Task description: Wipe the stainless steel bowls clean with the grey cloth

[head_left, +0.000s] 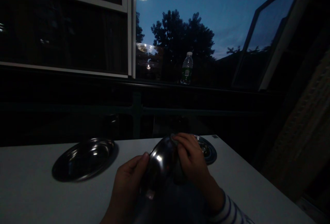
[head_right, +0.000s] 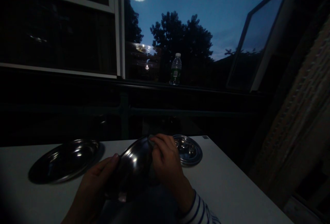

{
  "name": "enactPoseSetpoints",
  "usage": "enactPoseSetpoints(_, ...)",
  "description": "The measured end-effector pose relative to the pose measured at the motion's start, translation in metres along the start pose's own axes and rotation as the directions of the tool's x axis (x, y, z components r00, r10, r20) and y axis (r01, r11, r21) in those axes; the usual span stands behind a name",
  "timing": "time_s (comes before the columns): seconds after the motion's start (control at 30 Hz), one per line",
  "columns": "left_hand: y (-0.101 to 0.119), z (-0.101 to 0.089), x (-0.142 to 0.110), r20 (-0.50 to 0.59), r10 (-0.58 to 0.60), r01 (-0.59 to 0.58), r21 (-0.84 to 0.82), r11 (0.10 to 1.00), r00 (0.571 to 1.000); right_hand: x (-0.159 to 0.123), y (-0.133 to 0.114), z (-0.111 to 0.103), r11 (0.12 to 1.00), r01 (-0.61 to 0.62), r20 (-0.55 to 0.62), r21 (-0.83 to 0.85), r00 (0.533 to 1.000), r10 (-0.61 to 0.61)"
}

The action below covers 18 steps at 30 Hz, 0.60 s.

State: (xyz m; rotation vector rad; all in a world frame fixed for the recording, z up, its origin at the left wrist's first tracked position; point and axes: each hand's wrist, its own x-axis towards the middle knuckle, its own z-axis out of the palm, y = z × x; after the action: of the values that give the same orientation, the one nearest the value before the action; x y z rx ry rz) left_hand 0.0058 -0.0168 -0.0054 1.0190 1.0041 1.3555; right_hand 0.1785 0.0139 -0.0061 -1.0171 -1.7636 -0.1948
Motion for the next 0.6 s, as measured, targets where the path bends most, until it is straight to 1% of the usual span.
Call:
enactPoseSetpoints(0.07,0.002,-0.001,0.001,0.024,-0.029,0.029,-0.034,0.999,0.999,-0.001,-0.002,0.0,1.0,0.014,-0.009,-0.001,1.0,-0.014)
enactPoseSetpoints(0.2,0.006,0.0,0.002,0.121,-0.103,0.115,-0.098,0.988,0.987,-0.001,-0.008,0.0,0.996,0.09,-0.003,-0.011,0.996,-0.09)
enactPoseSetpoints(0.3,0.008,0.0,0.004,0.177,-0.115,0.134,-0.102,0.986,0.977,-0.001,-0.011,0.0,0.987,0.156,0.028,-0.023,0.987,-0.156)
enactPoseSetpoints(0.43,0.006,0.0,0.006,0.15,-0.081,0.099,-0.116,0.988,0.985,-0.002,-0.016,0.001,0.961,0.267,0.068,-0.067,0.962,-0.263)
enactPoseSetpoints(0.53,0.002,-0.002,0.008,0.151,-0.084,0.11,-0.167,0.98,0.985,-0.005,-0.026,0.004,0.925,0.366,0.129,-0.104,0.927,-0.352)
enactPoseSetpoints(0.6,0.0,-0.003,0.01,0.153,-0.092,0.123,-0.211,0.97,0.984,-0.008,-0.033,0.008,0.9,0.425,0.193,-0.098,0.895,-0.401)
